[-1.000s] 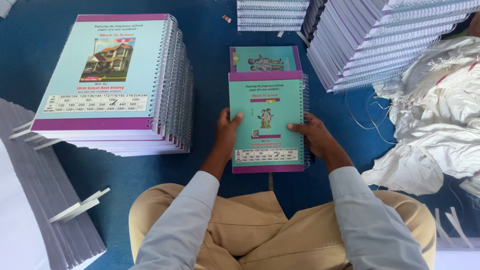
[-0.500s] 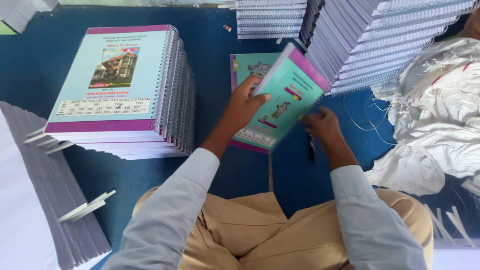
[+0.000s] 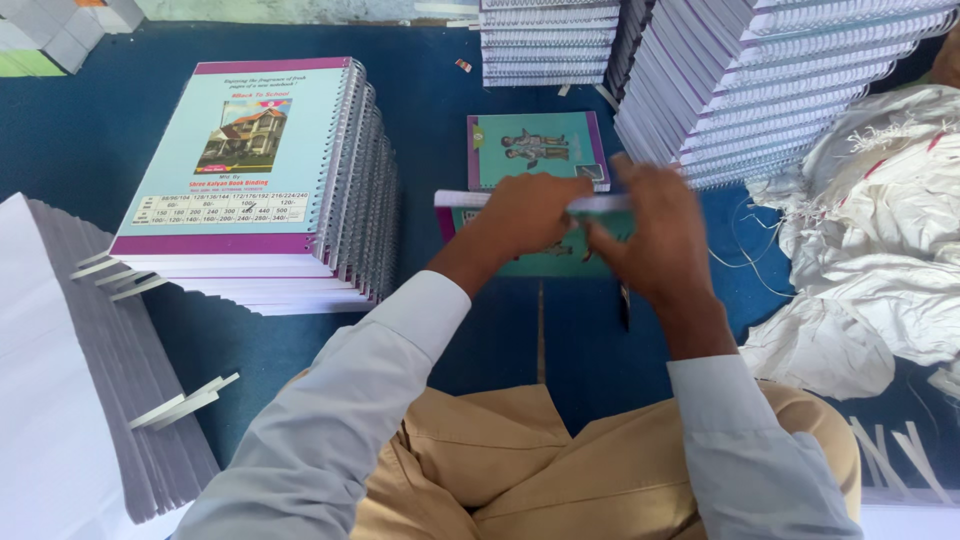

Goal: The person sits on the floor and repeatedly picks up spiral-bound notebooks, writes on the cover with a black marker, and places them onto a growing stack. The person handles notebooks one at a time and maintains a consistent workflow.

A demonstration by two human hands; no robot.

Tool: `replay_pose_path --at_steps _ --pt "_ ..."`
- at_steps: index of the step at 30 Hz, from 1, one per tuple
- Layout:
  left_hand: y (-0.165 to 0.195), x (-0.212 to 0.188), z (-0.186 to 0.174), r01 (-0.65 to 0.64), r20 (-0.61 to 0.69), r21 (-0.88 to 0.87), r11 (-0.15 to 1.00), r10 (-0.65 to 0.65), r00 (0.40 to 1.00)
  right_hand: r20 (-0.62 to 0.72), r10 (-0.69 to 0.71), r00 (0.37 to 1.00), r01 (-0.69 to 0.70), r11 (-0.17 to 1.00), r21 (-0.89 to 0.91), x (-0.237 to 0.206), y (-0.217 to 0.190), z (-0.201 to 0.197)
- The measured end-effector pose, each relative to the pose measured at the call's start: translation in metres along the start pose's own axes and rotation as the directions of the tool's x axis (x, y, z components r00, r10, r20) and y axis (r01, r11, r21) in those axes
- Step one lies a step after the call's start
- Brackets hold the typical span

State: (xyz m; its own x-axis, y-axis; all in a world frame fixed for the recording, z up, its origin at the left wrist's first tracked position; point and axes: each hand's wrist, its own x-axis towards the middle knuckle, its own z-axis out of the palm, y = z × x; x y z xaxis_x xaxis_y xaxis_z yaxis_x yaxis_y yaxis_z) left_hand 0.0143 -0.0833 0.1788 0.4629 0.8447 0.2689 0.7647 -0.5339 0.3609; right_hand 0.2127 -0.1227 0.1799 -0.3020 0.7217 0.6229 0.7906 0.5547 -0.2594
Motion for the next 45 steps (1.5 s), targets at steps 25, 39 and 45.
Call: replay_pose_path --at_steps 25,39,45 --pt "0.004 -0.071 -0.012 -0.009 -0.644 -0.142 0.990 -0.086 0.760 0.449 0.279 0.849 -0.307 0.952 -0.010 -0.017 -0.022 -0.009" --pt "-0.024 -0.084 -0.018 0.135 -0.058 -0.958 0.252 -0.632 0.772 0.305 0.496 0.813 -0.514 0.367 0.775 0.021 -0.060 -0.066" --pt "-0.042 -0.083 -0.090 -0.018 -0.169 -0.968 0.250 -0.600 0.782 0.415 0.495 0.764 -0.570 0.215 0.793 0.051 -0.088 -0.068"
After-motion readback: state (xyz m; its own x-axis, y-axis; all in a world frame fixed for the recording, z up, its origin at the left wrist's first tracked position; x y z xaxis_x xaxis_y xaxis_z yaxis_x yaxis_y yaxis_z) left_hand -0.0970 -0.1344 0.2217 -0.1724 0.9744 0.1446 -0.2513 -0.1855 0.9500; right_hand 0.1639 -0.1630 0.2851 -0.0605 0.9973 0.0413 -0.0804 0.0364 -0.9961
